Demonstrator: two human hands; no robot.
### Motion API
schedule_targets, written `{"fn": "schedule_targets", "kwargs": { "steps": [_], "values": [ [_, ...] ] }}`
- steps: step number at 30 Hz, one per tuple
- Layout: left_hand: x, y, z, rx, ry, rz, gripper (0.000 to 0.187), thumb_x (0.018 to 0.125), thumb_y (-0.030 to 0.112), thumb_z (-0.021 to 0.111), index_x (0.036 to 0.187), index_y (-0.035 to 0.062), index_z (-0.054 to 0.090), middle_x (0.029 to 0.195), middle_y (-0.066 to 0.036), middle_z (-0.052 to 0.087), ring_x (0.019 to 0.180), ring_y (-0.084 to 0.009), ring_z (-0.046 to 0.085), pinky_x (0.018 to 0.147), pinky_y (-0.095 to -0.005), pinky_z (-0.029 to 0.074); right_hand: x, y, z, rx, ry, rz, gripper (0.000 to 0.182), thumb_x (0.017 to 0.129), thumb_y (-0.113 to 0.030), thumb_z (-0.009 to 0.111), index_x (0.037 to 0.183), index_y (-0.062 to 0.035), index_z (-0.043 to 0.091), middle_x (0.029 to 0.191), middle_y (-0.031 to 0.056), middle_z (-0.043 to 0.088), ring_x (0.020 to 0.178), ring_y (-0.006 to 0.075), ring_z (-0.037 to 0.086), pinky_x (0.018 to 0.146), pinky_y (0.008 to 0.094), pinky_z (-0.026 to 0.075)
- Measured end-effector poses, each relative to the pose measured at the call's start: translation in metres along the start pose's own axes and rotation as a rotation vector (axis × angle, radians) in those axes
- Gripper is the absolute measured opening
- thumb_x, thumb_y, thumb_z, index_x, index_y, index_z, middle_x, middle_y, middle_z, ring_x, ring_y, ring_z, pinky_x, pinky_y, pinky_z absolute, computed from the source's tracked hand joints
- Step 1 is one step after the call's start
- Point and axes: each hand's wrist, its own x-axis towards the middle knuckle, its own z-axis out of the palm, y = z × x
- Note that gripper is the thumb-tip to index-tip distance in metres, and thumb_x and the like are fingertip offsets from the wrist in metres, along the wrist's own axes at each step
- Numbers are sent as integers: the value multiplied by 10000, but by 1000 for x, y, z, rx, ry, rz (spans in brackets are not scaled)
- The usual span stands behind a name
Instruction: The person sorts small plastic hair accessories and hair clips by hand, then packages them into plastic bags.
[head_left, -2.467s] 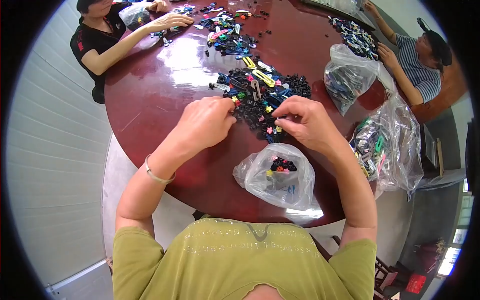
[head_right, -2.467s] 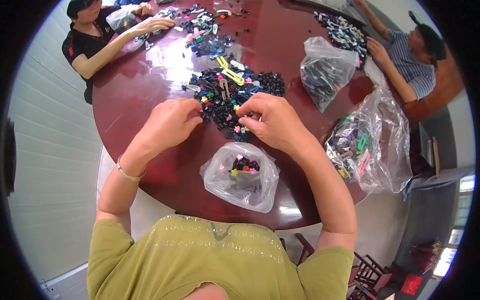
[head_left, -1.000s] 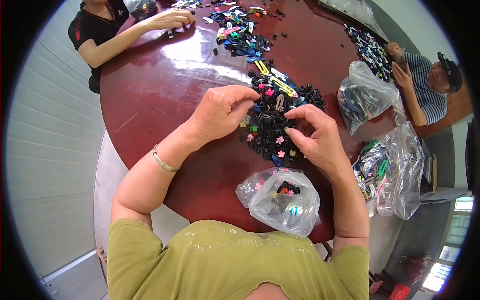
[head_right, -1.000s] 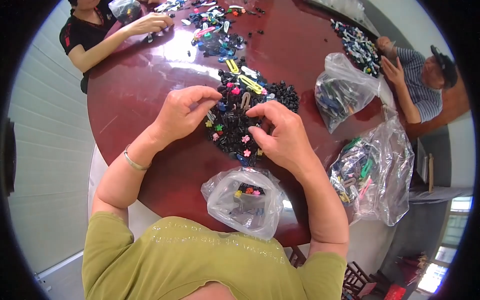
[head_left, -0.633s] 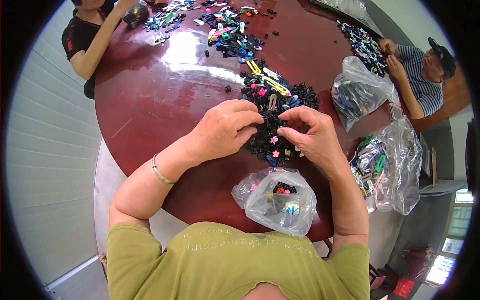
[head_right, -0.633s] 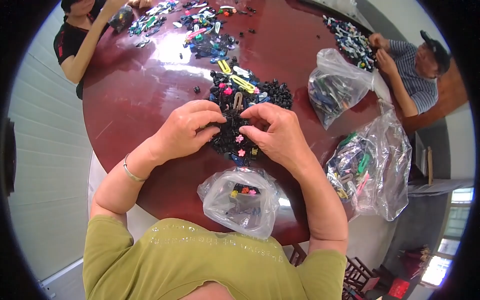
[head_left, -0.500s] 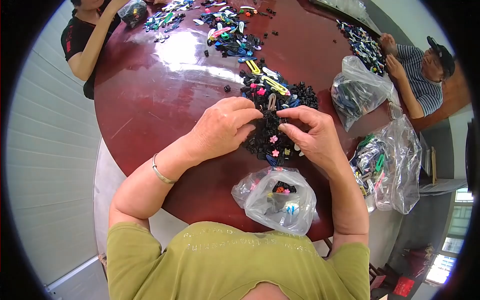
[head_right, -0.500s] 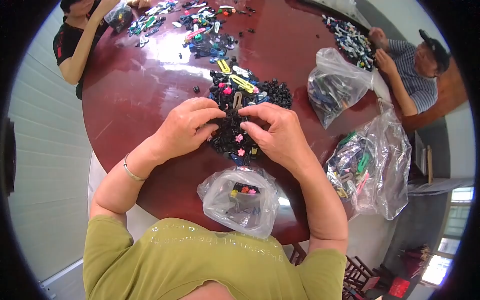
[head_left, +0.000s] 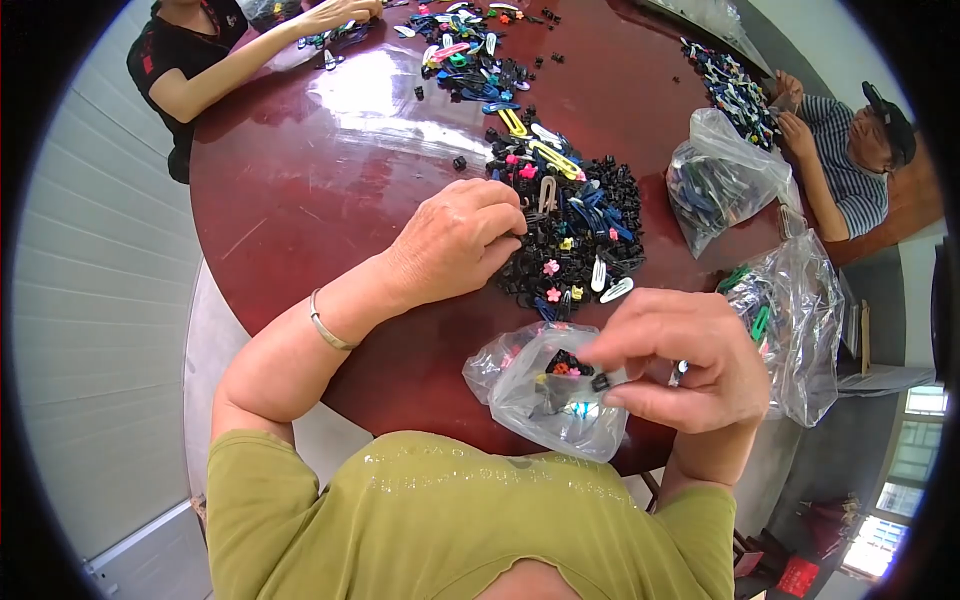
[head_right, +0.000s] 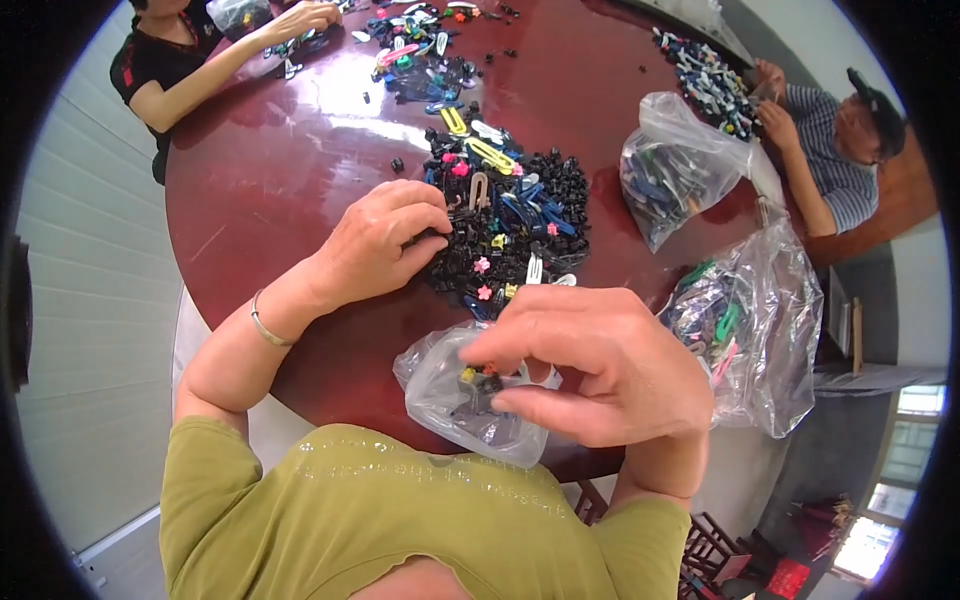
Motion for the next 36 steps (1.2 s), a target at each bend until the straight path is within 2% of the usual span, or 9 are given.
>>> {"fn": "schedule_targets", "kwargs": {
  "steps": [9,16,19,23,26,27,30,34,36],
  "values": [
    [2,2,-1,-126,37,-30,206,715,-26,723,894,31,637,972,-118,682,959,-305,659,844,-388,532,32,83,19,-452,177,43,158,813,-103,746,957,-44,714,870,89,648,721,275,662,649,369,523],
    [0,3,0,-173,-24,-79,206,703,-61,700,873,32,628,943,-110,683,868,-284,668,774,-362,545,36,91,32,-630,176,-6,174,795,-137,765,942,-62,709,922,77,626,771,285,670,672,403,532],
    [2,6,1,-212,40,-40,179,713,-43,674,853,33,594,797,-111,636,762,-306,645,718,-385,524,36,86,30,-558,221,-7,145,789,-111,762,906,-51,700,894,74,631,717,261,665,639,371,526],
    [1,8,-1,-230,26,-112,193,733,-73,686,886,28,626,883,-88,661,739,-225,656,657,-331,543,34,76,17,-155,290,126,131,763,-33,750,879,-20,689,816,57,662,657,119,603,593,268,479],
    [2,9,-4,-226,9,-137,218,745,-64,688,936,29,640,870,-91,654,724,-216,655,644,-327,540,22,48,2,147,219,204,131,749,0,745,867,-14,692,809,34,670,673,77,592,591,246,462],
    [2,8,-3,-217,12,-122,234,747,-58,694,957,31,645,870,-93,653,727,-216,656,646,-325,540,19,45,-1,213,167,38,133,732,23,739,850,-18,694,797,6,665,664,55,581,571,226,439],
    [1,1,2,-154,10,-124,273,750,-18,725,1010,33,658,917,-112,651,790,-243,659,693,-343,541,14,25,-10,191,-95,12,155,716,-7,787,840,-31,698,785,13,663,641,74,585,556,217,422],
    [10,-2,7,115,129,-85,299,748,64,777,1026,27,673,1019,-144,636,921,-310,640,799,-393,530,28,53,7,-277,244,15,154,777,-100,767,884,-8,705,805,92,674,667,196,643,601,314,495],
    [8,-7,5,64,35,-123,313,744,87,787,1031,26,677,1049,-153,627,957,-335,625,828,-410,520,30,56,3,-358,198,164,154,803,-116,750,915,-20,704,845,110,665,696,253,651,640,353,509]
  ]
}}
